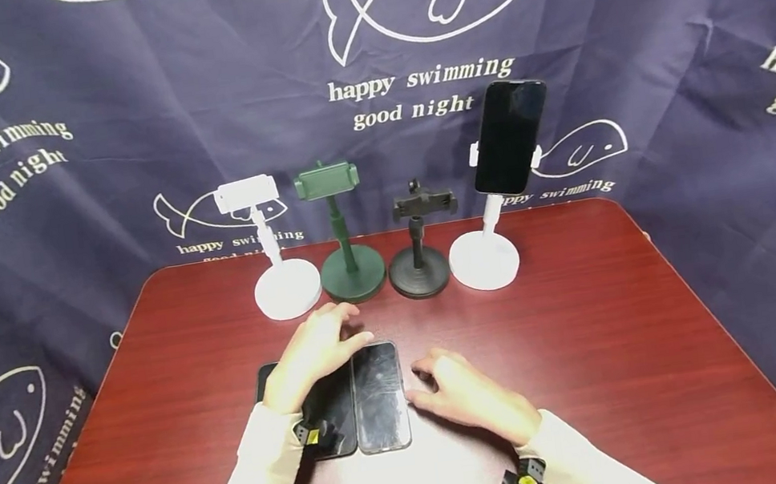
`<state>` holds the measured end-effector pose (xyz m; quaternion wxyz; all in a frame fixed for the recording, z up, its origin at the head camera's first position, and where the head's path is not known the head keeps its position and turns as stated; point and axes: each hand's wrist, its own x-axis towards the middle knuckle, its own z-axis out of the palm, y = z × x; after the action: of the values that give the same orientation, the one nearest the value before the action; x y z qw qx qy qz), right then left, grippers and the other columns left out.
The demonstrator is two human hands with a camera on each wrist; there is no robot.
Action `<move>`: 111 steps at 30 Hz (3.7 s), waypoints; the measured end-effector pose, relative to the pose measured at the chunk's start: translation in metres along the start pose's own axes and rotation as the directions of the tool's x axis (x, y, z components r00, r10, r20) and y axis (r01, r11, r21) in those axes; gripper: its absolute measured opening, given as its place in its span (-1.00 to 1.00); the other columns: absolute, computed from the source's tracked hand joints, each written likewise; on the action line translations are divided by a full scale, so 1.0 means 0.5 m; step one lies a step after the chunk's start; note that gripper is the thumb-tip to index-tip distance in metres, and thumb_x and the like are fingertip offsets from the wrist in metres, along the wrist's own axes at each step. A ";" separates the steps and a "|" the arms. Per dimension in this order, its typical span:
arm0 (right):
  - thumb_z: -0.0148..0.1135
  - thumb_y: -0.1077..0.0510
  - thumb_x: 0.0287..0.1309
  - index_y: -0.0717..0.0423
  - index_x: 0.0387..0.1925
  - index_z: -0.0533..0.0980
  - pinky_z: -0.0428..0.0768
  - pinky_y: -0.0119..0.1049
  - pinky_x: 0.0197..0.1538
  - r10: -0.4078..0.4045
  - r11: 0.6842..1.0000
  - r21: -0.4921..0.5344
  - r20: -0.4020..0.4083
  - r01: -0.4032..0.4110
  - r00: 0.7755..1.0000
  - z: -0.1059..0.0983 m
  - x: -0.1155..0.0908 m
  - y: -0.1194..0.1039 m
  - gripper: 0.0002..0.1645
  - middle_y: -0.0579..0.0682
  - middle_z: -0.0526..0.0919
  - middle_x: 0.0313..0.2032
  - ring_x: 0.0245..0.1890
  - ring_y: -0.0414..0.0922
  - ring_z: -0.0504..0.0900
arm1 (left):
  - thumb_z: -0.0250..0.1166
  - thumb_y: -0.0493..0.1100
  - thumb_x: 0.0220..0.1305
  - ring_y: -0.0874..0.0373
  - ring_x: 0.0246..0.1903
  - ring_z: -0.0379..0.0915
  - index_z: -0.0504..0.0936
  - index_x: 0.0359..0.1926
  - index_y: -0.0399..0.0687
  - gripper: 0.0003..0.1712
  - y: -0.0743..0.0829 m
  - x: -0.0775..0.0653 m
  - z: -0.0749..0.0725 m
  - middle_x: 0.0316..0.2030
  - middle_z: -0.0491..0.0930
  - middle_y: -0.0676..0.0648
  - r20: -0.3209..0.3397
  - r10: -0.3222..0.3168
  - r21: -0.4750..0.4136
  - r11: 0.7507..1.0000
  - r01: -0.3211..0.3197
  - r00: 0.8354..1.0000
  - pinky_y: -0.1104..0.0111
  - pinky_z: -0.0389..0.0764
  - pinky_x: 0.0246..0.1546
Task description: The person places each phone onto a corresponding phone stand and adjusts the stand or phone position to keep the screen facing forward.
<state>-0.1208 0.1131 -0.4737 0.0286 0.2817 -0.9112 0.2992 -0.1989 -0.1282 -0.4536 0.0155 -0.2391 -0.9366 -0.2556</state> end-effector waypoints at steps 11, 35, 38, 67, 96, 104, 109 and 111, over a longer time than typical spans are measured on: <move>0.38 -0.15 0.04 -0.02 -0.07 0.53 0.43 -0.32 -0.29 -0.021 0.997 0.076 0.136 0.011 0.990 0.014 -0.008 0.003 -0.52 -0.11 0.47 -0.40 -0.35 -0.22 0.41 | 0.38 -0.06 0.18 0.04 -0.12 0.59 0.59 -0.01 -0.16 -0.60 0.010 -0.006 0.000 -0.16 0.69 -0.14 0.185 0.094 -0.175 0.983 -0.061 0.978 0.10 0.59 -0.05; 0.56 -0.38 -0.39 0.04 0.27 0.25 0.62 -0.19 -0.18 0.069 0.997 0.010 0.208 -0.073 0.976 0.031 -0.025 -0.036 0.21 -0.07 0.67 -0.20 -0.23 -0.23 0.61 | 0.64 0.01 -0.27 -0.01 -0.13 0.41 0.55 -0.04 0.13 -0.32 0.043 -0.016 -0.005 -0.21 0.52 0.01 0.345 -0.195 0.189 0.973 0.135 0.918 -0.05 0.29 -0.11; 0.57 -0.36 -0.39 0.01 0.24 0.27 0.62 -0.21 -0.23 0.071 0.997 0.020 0.206 -0.077 0.976 0.033 -0.024 -0.034 0.16 -0.11 0.67 -0.25 -0.30 -0.24 0.60 | 0.63 -0.01 -0.27 -0.02 -0.10 0.43 0.55 -0.05 0.13 -0.34 0.044 -0.016 -0.004 -0.17 0.54 -0.01 0.334 -0.162 0.187 0.977 0.103 0.929 -0.07 0.30 -0.10; 0.56 -0.16 -0.20 -0.06 -0.11 0.47 0.44 -0.39 -0.52 0.099 0.977 0.171 0.164 -0.128 0.981 0.033 -0.019 -0.010 -0.38 -0.23 0.52 -0.59 -0.60 -0.32 0.46 | 0.37 -0.16 0.21 0.18 -0.56 0.60 0.62 -0.26 0.04 -0.90 0.044 -0.002 -0.006 -0.37 0.69 -0.04 0.071 -0.128 -0.470 0.870 0.146 0.989 0.30 0.64 -0.59; 0.30 0.39 0.09 0.20 -0.54 0.31 0.28 -0.48 -0.52 0.078 0.864 0.502 -0.059 -0.038 0.995 -0.086 -0.004 -0.087 -0.69 -0.10 0.22 -0.69 -0.68 -0.38 0.26 | 0.32 -0.08 0.28 0.28 -0.22 0.56 0.61 -0.16 0.18 -0.88 0.122 -0.018 -0.054 -0.19 0.68 0.13 -0.234 -0.088 -0.427 0.904 -0.022 0.968 0.16 0.60 -0.14; 0.30 0.38 0.12 0.20 -0.17 0.54 0.56 -0.37 -0.40 0.060 0.867 0.499 -0.103 -0.001 0.993 -0.109 0.003 -0.086 -0.78 0.11 0.73 -0.42 -0.48 -0.13 0.65 | 0.31 0.00 0.29 0.27 -0.30 0.62 0.58 0.02 0.17 -0.71 0.149 -0.030 -0.072 -0.17 0.70 0.06 -0.234 -0.116 -0.513 0.858 -0.021 0.965 0.18 0.65 -0.18; 0.34 0.27 0.15 0.00 -0.09 0.56 0.58 -0.35 -0.39 0.064 0.873 0.487 -0.160 0.022 0.985 -0.120 0.020 -0.058 -0.72 -0.07 0.75 -0.36 -0.43 -0.15 0.68 | 0.31 0.07 0.28 0.26 -0.30 0.64 0.57 0.02 0.18 -0.68 0.161 -0.034 -0.077 -0.23 0.72 0.05 -0.215 -0.122 -0.561 0.828 -0.020 0.969 0.17 0.66 -0.18; 0.34 0.23 0.17 -0.01 -0.08 0.56 0.58 -0.35 -0.38 0.064 0.871 0.491 -0.187 0.036 0.980 -0.135 0.028 -0.055 -0.73 -0.08 0.75 -0.35 -0.41 -0.16 0.68 | 0.32 0.06 0.27 0.26 -0.31 0.64 0.57 0.02 0.18 -0.68 0.165 -0.034 -0.079 -0.25 0.72 0.04 -0.218 -0.124 -0.568 0.823 -0.022 0.968 0.18 0.67 -0.23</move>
<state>-0.1258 0.1258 -0.4005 0.0439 0.2420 -0.7997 0.5477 -0.1497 -0.0925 -0.3831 0.0528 -0.1741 -0.8154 -0.5495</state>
